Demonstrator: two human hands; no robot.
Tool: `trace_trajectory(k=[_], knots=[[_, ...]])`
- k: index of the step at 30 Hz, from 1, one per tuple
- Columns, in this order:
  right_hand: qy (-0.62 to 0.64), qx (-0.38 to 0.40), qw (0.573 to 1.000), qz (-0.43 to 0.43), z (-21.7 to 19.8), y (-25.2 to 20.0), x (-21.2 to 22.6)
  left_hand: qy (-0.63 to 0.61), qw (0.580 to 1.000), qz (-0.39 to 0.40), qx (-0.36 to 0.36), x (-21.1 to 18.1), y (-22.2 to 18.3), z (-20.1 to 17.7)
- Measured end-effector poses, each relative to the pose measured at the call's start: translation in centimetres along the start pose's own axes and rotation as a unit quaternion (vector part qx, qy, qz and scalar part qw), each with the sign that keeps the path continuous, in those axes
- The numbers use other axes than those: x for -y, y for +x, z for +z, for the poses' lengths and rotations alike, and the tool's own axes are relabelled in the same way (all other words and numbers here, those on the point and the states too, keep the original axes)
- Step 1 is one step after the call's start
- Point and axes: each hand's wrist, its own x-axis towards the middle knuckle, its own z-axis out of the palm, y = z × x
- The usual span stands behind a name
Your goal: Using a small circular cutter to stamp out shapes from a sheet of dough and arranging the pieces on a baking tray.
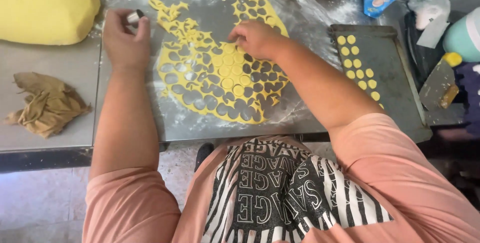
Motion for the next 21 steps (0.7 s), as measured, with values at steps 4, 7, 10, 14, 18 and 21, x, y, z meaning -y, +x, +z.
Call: trace_trajectory(k=[4, 7, 10, 14, 18, 21], knots=[[-0.057, 0.028, 0.998, 0.020, 0.0, 1.3, 1.2, -0.003, 1.000, -0.006, -0.011, 0.0, 0.1, 0.0], [-0.085, 0.043, 0.993, 0.069, -0.3, 1.4, 1.4, -0.041, 0.998, -0.051, -0.005, 0.0, 0.1, 0.0], [-0.062, 0.044, 0.996, 0.048, -0.5, 1.2, 1.7, 0.000, 0.999, 0.040, -0.013, 1.8, 0.9, 0.9], [-0.128, 0.091, 0.978, 0.136, -1.4, 1.5, 3.2, -0.013, 1.000, -0.022, 0.011, 0.1, 0.5, 0.2], [-0.120, 0.108, 0.974, 0.158, -1.8, 1.4, 3.2, -0.010, 0.999, -0.033, 0.014, -0.3, 0.4, 0.2], [-0.045, 0.111, 0.975, 0.190, -2.7, 1.4, 2.4, -0.010, 0.999, -0.039, 0.017, -0.5, 0.3, 0.0]])
